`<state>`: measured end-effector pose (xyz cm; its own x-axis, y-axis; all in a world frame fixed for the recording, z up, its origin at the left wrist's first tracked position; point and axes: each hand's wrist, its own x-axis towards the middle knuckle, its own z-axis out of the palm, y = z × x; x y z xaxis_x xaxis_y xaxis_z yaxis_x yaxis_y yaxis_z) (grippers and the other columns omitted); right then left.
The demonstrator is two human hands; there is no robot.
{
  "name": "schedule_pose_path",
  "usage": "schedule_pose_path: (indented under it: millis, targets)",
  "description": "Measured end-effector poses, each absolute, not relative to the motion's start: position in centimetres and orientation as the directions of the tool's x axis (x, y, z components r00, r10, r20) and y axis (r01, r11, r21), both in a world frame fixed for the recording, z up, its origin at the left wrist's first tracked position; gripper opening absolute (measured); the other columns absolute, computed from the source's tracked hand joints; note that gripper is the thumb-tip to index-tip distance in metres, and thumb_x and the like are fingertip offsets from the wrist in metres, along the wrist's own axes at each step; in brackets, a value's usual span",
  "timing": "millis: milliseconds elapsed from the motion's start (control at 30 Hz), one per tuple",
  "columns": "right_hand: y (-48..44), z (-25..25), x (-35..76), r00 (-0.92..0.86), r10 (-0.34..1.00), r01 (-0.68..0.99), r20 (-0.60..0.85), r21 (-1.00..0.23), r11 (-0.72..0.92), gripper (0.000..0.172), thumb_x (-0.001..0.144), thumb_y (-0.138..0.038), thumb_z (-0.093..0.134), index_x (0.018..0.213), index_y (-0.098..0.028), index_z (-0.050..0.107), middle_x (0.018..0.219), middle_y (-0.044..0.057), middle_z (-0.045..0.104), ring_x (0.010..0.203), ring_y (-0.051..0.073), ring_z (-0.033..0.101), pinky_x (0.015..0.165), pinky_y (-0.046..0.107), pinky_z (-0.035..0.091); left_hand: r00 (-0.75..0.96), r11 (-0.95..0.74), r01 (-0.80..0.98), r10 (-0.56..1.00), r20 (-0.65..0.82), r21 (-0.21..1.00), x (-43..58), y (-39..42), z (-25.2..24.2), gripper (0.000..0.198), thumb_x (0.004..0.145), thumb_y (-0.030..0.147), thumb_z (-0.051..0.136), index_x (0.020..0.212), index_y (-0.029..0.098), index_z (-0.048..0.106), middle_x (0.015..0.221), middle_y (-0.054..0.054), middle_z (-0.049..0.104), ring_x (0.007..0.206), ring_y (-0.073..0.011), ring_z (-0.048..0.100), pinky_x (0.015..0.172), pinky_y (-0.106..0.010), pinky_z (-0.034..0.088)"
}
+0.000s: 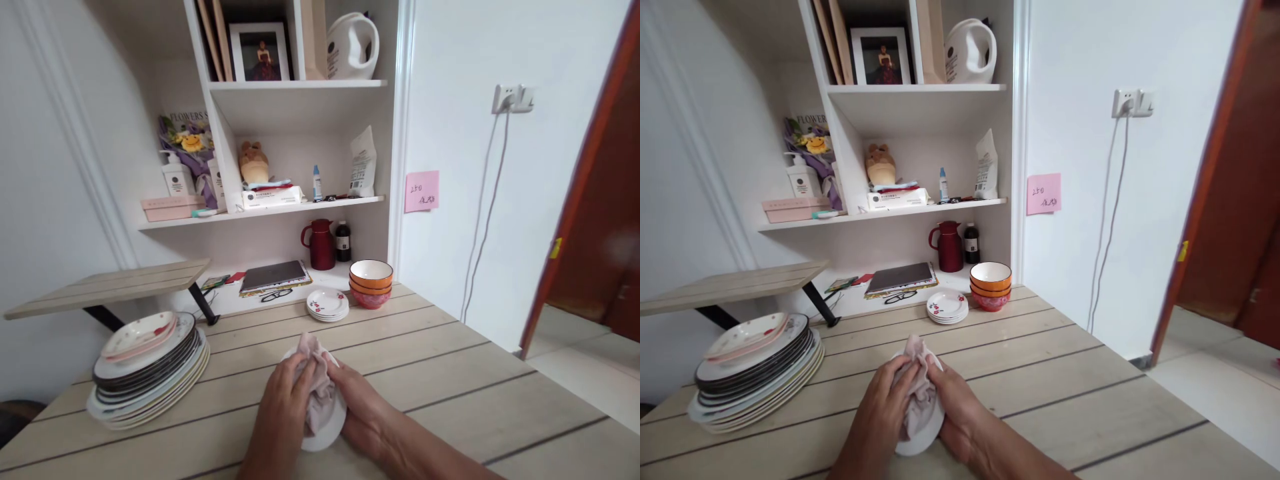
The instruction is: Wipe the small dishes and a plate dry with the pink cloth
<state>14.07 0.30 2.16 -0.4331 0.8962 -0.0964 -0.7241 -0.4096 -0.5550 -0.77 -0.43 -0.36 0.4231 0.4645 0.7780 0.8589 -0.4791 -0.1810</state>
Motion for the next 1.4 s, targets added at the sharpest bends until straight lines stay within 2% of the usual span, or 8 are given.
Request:
schedule_pose_path:
  millis: [100, 300, 500, 700, 867, 1000, 1200, 1400]
  targets:
    - [0.0, 2.3, 13.7, -0.435, 0.898, -0.738, -0.064, -0.546, -0.397, 0.028, 0.079, -0.034, 0.073, 0.098, -0.016, 0.062, 0.076, 0.002, 0.071, 0.071, 0.017, 0.066, 0.084, 0.034, 0.049, 0.444, -0.421, 0.873, 0.478, 0.758, -0.246, -0.9, -0.7, 0.8, 0.039, 0.085, 0.006, 0.053, 0.12, 0.022, 0.061, 0.109, -0.008, 0.067, 0.098, -0.0219, 0.063, 0.082, -0.035, 0.051]
    - [1.2, 2.0, 13.9, -0.361, 0.92, -0.758, -0.155, -0.525, -0.386, 0.023, 0.086, -0.036, 0.064, 0.096, -0.015, 0.061, 0.076, 0.005, 0.072, 0.072, 0.019, 0.068, 0.084, 0.036, 0.05, 0.326, -0.207, 0.945, 0.64, 0.696, -0.252, -0.2, -1.2, 1.6, 0.018, 0.082, 0.012, 0.063, 0.097, 0.019, 0.069, 0.081, -0.004, 0.067, 0.073, -0.0214, 0.062, 0.072, -0.038, 0.047]
    - [2.0, 1.8, 14.8, -0.304, 0.944, -0.789, -0.13, -0.521, -0.326, 0.03, 0.084, -0.041, 0.066, 0.101, -0.017, 0.06, 0.088, 0.006, 0.073, 0.082, 0.021, 0.069, 0.087, 0.037, 0.05, 0.367, -0.279, 0.929, 0.619, 0.694, -0.243, 1.1, -1.5, -0.2, 0.021, 0.081, 0.007, 0.06, 0.095, 0.02, 0.068, 0.085, -0.003, 0.067, 0.073, -0.0192, 0.061, 0.069, -0.034, 0.046]
    - [0.0, 2.0, 13.4, -0.471, 0.879, -0.723, -0.08, -0.536, -0.436, 0.035, 0.083, -0.041, 0.068, 0.107, -0.017, 0.061, 0.092, 0.008, 0.075, 0.088, 0.023, 0.069, 0.087, 0.037, 0.049, 0.296, -0.266, 0.949, 0.557, 0.776, -0.171, 0.1, -1.4, 1.1, 0.037, 0.081, 0.003, 0.055, 0.111, 0.022, 0.065, 0.094, -0.005, 0.065, 0.085, -0.0208, 0.061, 0.08, -0.037, 0.046]
    - [0.4, 2.1, 13.5, -0.447, 0.892, -0.748, -0.068, -0.519, -0.414, 0.035, 0.083, -0.041, 0.067, 0.107, -0.016, 0.063, 0.097, 0.01, 0.075, 0.092, 0.024, 0.068, 0.089, 0.04, 0.048, 0.198, -0.114, 0.98, 0.604, 0.772, -0.163, -0.1, -1.5, 1.7, 0.027, 0.081, 0.005, 0.057, 0.099, 0.022, 0.069, 0.085, -0.004, 0.063, 0.081, -0.0226, 0.059, 0.084, -0.043, 0.044]
    - [1.5, 2.0, 14.6, -0.39, 0.917, -0.764, -0.078, -0.529, -0.37, 0.037, 0.083, -0.043, 0.067, 0.107, -0.015, 0.063, 0.097, 0.01, 0.074, 0.091, 0.024, 0.068, 0.088, 0.038, 0.048, 0.226, -0.163, 0.974, 0.653, 0.723, -0.157, 0.6, -1.6, 1.1, 0.02, 0.08, 0.009, 0.061, 0.093, 0.022, 0.069, 0.08, -0.004, 0.064, 0.077, -0.0219, 0.058, 0.078, -0.039, 0.044]
    - [0.5, 1.6, 13.8, -0.431, 0.9, -0.762, -0.067, -0.507, -0.403, 0.032, 0.081, -0.039, 0.07, 0.102, -0.016, 0.064, 0.088, 0.006, 0.074, 0.078, 0.019, 0.067, 0.079, 0.032, 0.049, 0.273, -0.289, 0.95, 0.6, 0.752, -0.115, 0.8, -1.7, 0.9, 0.017, 0.083, 0.016, 0.062, 0.097, 0.021, 0.067, 0.09, -0.005, 0.065, 0.084, -0.022, 0.058, 0.08, -0.038, 0.045]
    - [-0.1, 1.8, 13.2, -0.491, 0.871, -0.767, -0.022, -0.463, -0.444, 0.028, 0.085, -0.036, 0.066, 0.103, -0.015, 0.064, 0.09, 0.007, 0.075, 0.081, 0.02, 0.067, 0.087, 0.035, 0.048, 0.108, -0.105, 0.993, 0.584, 0.805, -0.057, 0.0, -1.2, 1.3, 0.016, 0.082, 0.022, 0.062, 0.097, 0.016, 0.066, 0.108, -0.014, 0.063, 0.096, -0.0296, 0.057, 0.084, -0.046, 0.045]
